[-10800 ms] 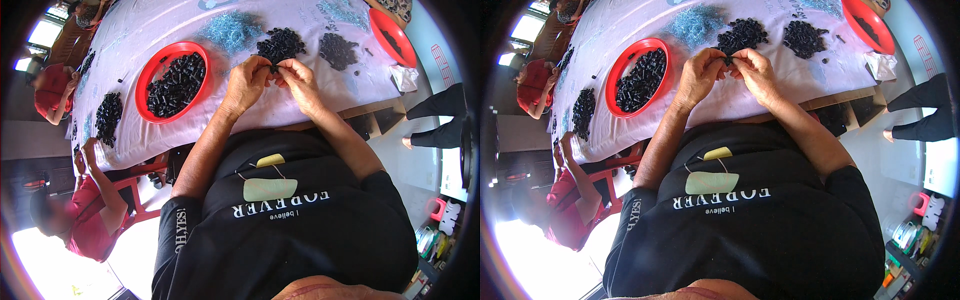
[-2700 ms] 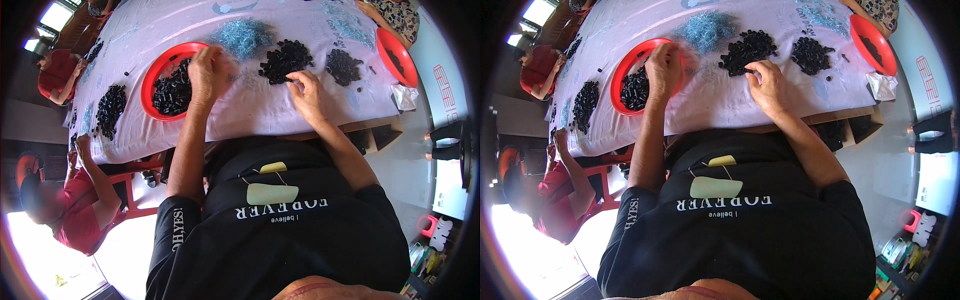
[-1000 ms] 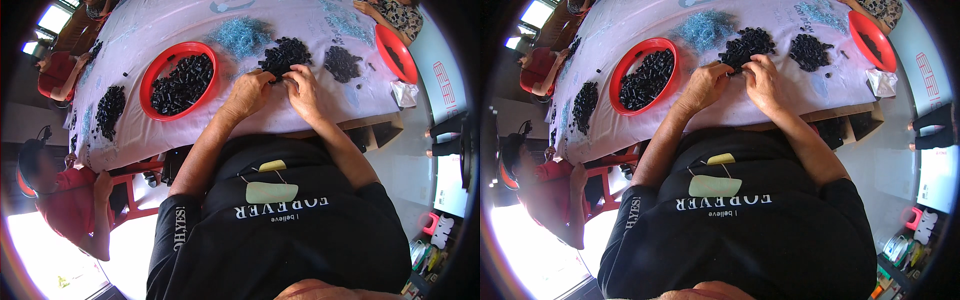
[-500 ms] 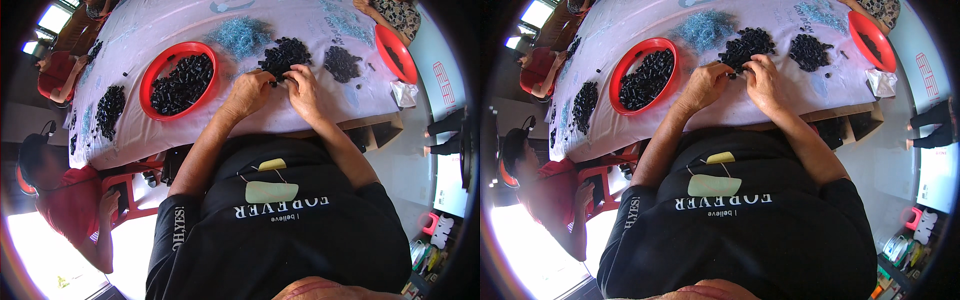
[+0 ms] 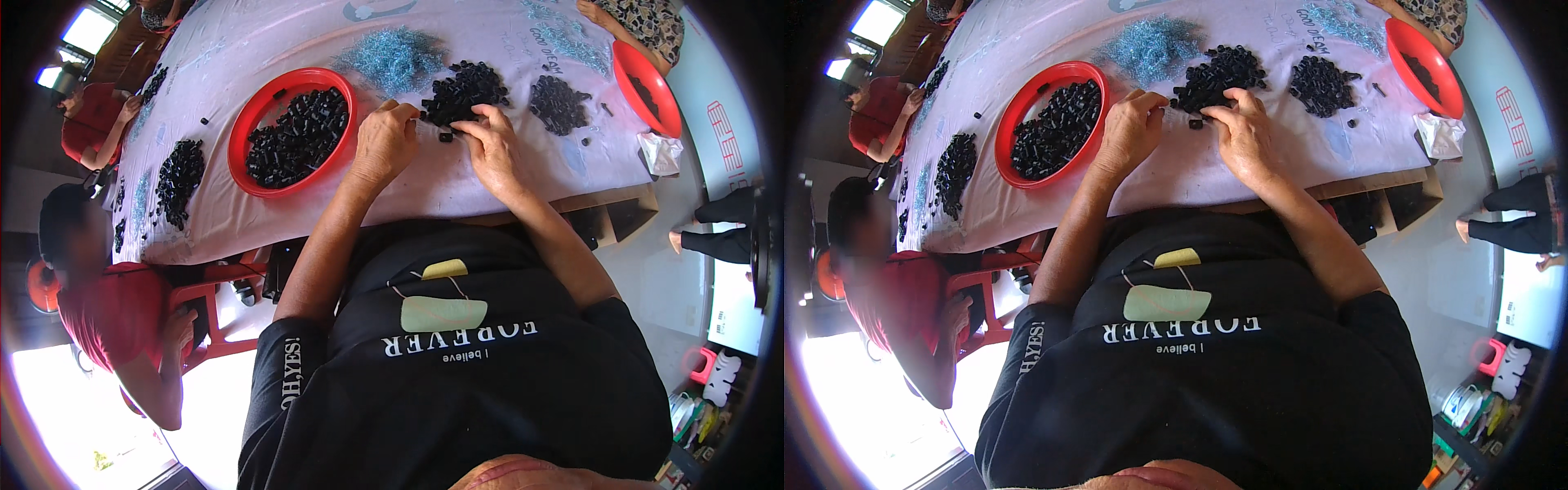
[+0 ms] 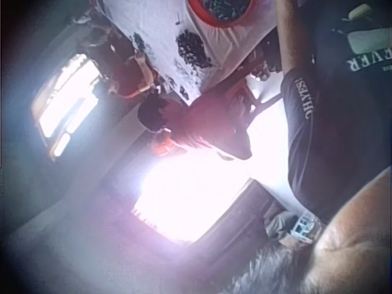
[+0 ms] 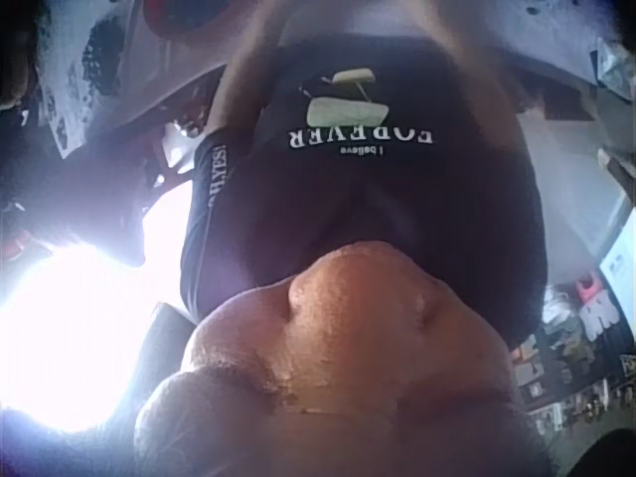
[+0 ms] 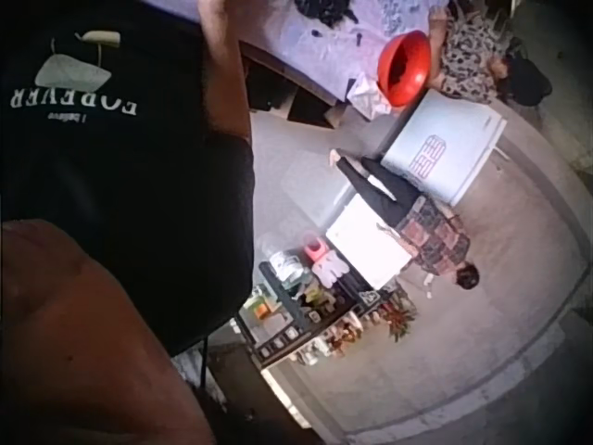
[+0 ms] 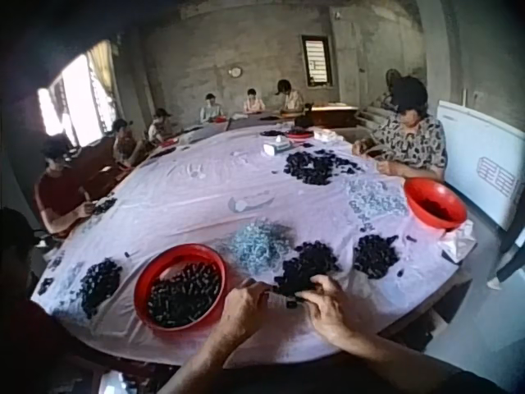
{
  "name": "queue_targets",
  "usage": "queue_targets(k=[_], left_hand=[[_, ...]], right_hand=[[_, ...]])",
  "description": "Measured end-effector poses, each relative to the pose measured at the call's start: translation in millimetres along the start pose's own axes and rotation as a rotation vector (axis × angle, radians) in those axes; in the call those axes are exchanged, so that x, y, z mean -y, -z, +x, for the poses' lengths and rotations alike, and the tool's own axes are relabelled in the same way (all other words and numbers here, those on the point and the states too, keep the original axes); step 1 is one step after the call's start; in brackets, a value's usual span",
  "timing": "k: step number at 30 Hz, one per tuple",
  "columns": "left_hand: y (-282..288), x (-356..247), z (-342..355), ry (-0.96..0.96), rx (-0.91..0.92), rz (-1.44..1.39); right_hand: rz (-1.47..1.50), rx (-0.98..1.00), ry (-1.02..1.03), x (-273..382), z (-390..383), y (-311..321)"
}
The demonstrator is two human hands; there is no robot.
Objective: The person sorts and inspects small black plastic components by hand on a workshop table.
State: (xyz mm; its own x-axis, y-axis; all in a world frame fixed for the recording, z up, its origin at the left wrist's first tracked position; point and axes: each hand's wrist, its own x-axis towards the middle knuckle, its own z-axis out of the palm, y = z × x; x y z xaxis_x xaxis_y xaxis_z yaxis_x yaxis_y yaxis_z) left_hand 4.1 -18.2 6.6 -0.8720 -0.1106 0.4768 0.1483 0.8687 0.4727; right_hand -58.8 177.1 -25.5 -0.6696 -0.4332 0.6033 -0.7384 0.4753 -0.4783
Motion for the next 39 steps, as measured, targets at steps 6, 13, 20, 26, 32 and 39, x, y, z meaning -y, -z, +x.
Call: queue_targets(k=[6, 13, 20, 26, 32, 39], left_hand=[[0.1, 0.1, -0.4, 0.023, 0.031, 0.023], [0.3, -0.1, -1.8, 0.048, 0.033, -0.017], [8.0, -0.6, 0.9, 0.038, 0.077, 0.020], [15.1, 1.9, 0.8, -0.004, 0.111, 0.028], [16.7, 3.1, 1.1, 0.010, 0.208, 0.029], [7.3, -0.9, -0.3, 0.021, 0.143, 0.029]], right_hand=[[0.074, 0.014, -0.039, -0.6, -0.3, 2.1], [0.075, 0.005, -0.032, -1.6, 0.1, -1.0], [0.073, 0.019, -0.030, -3.1, 0.0, 0.2], [0.053, 0.018, -0.009, -3.8, 0.3, 0.4], [0.039, 0.003, 0.004, -2.2, 0.3, 3.3], [0.175, -0.081, -0.090, -1.1, 2.4, 1.6]])
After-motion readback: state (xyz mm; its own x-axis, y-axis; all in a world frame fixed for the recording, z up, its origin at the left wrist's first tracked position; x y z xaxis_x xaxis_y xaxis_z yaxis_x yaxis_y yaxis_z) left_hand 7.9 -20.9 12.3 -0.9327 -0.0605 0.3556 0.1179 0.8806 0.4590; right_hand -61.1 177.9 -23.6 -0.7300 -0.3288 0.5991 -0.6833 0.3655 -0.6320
